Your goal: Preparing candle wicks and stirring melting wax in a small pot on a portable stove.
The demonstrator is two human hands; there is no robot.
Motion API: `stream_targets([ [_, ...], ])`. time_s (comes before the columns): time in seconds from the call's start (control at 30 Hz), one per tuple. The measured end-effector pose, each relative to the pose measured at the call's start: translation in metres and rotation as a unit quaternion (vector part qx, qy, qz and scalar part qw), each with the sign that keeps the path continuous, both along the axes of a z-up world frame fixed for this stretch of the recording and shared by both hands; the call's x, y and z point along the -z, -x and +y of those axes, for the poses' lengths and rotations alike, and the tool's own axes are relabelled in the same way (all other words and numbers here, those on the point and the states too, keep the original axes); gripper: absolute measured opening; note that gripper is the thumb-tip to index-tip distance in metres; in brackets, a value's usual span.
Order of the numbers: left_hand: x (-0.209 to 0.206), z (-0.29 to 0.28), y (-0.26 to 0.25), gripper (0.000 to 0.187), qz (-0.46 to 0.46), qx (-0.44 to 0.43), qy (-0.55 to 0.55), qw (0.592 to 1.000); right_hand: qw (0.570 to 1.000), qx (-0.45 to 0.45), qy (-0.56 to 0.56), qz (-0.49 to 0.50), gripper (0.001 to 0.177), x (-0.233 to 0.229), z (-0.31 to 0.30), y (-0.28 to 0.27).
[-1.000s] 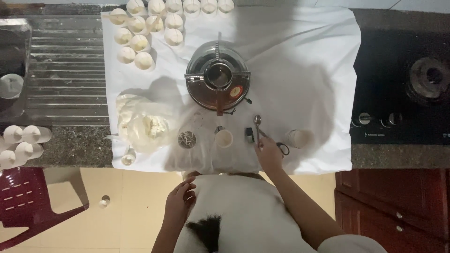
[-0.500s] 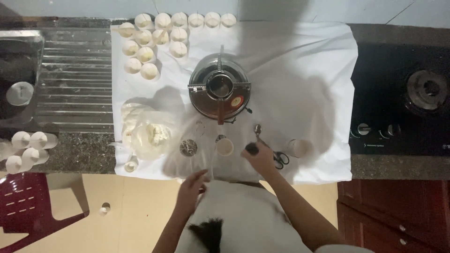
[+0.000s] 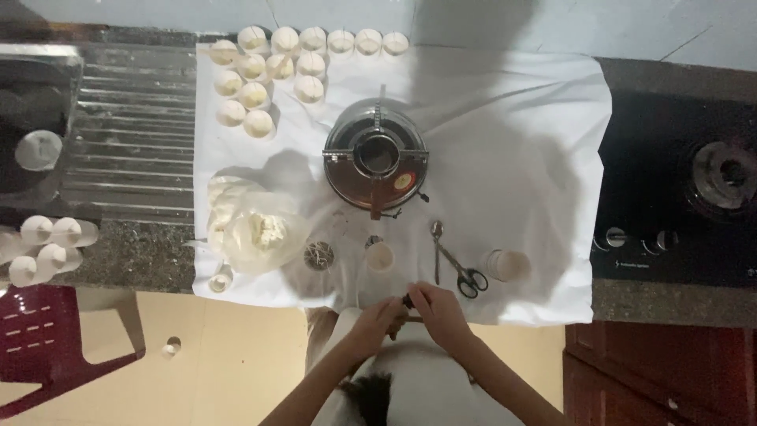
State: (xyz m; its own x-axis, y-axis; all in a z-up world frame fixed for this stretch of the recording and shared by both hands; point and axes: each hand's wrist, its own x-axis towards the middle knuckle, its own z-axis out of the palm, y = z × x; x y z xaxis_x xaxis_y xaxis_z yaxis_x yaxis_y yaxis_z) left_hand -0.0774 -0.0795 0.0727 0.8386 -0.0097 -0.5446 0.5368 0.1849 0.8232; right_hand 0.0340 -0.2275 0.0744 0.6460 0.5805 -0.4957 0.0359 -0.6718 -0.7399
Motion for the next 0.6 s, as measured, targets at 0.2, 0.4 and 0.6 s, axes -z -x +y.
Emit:
stream_targets([
  [0.2, -0.001, 0.01, 0.001, 0.035, 0.007, 0.108, -0.222, 0.969, 0.991, -0.057, -0.039, 0.111, 0.046, -0.013, -0.003, -0.014],
  [0.4, 0.031, 0.011, 0.006, 0.037, -0.019, 0.153, -0.334, 0.93, 0.937, 0.029, -0.072, 0.339, 0.045, -0.001, -0.005, -0.017],
  [0.6, 0.028, 0.025, -0.001, 0.047, 0.264, -0.095, 0.214, 0.936, 0.985, -0.013, -0.16, 0.068, 0.031, 0.036, -0.014, -0.009],
])
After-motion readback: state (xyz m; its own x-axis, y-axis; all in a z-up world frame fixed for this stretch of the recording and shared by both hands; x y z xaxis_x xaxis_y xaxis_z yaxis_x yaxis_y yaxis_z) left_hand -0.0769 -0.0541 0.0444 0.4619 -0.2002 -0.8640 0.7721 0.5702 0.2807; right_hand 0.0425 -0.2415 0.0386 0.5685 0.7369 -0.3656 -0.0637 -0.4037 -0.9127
